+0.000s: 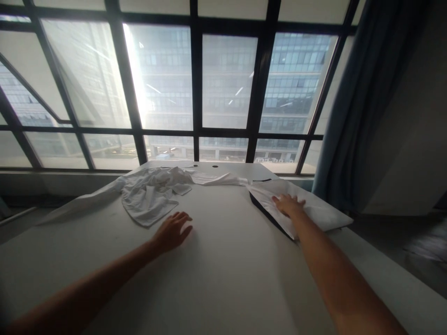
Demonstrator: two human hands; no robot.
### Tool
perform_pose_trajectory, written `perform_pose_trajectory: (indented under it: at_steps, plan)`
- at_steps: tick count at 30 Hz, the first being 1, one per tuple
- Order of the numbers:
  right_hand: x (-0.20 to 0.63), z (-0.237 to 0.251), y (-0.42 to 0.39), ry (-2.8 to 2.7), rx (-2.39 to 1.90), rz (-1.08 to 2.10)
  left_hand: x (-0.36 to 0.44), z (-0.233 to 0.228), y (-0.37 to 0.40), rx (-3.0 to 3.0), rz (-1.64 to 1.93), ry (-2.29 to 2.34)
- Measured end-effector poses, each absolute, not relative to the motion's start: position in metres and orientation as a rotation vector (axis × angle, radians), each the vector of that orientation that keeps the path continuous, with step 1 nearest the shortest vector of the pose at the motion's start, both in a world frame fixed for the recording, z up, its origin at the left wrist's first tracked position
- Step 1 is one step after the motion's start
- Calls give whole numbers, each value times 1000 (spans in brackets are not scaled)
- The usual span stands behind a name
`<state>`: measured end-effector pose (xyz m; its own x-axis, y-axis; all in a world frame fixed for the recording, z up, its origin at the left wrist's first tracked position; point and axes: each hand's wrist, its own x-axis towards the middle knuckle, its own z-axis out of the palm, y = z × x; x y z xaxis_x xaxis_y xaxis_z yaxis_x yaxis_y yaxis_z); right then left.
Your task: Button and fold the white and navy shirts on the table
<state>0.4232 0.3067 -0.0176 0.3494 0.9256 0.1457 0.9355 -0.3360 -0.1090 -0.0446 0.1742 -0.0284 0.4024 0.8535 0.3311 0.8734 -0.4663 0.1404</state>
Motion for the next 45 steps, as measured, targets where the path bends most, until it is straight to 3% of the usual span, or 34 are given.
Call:
perform_pose_trajectory:
  at_steps: [5, 11, 18, 23, 27, 30, 32, 35, 36, 37, 41, 45]
  plan:
    - [372, -7, 272, -1956, -2320, -101, -101, -22, 218, -2143, -374, -2058]
    - [307, -6, 215, -2293, -2051, 56, -101, -15, 211, -2208, -303, -2045]
    - [249, 1, 191, -2477, -1783, 103, -57, 2, 115, -2975, -442, -1591]
    - [210, 10, 190, -2568, -1569, 259, -81, 28, 84, -3624, -154, -1677]
    - [189, 11, 176, -2651, -1531, 312, -117, 22, 110, -3018, -491, -1975]
    - [174, 14, 152, -2679, -1576, 202, -139, 3, 136, -2510, -490, -1996]
    - [166, 19, 137, -2787, -1424, 360, -149, -9, 150, -2392, -423, -2049]
    - [163, 27, 133, -2880, -1041, 992, -152, -17, 164, -2313, -409, -2088]
    - [166, 27, 140, -2828, -1014, 1070, -151, -18, 166, -2301, -396, -2093]
    - [172, 26, 150, -2752, -1076, 1025, -149, -18, 167, -2305, -364, -2100]
    - [212, 9, 210, -2329, -1679, 325, -142, -20, 162, -2424, -167, -2117]
    - [243, -5, 263, -2145, -1950, 208, -151, -24, 148, -2436, -113, -2163]
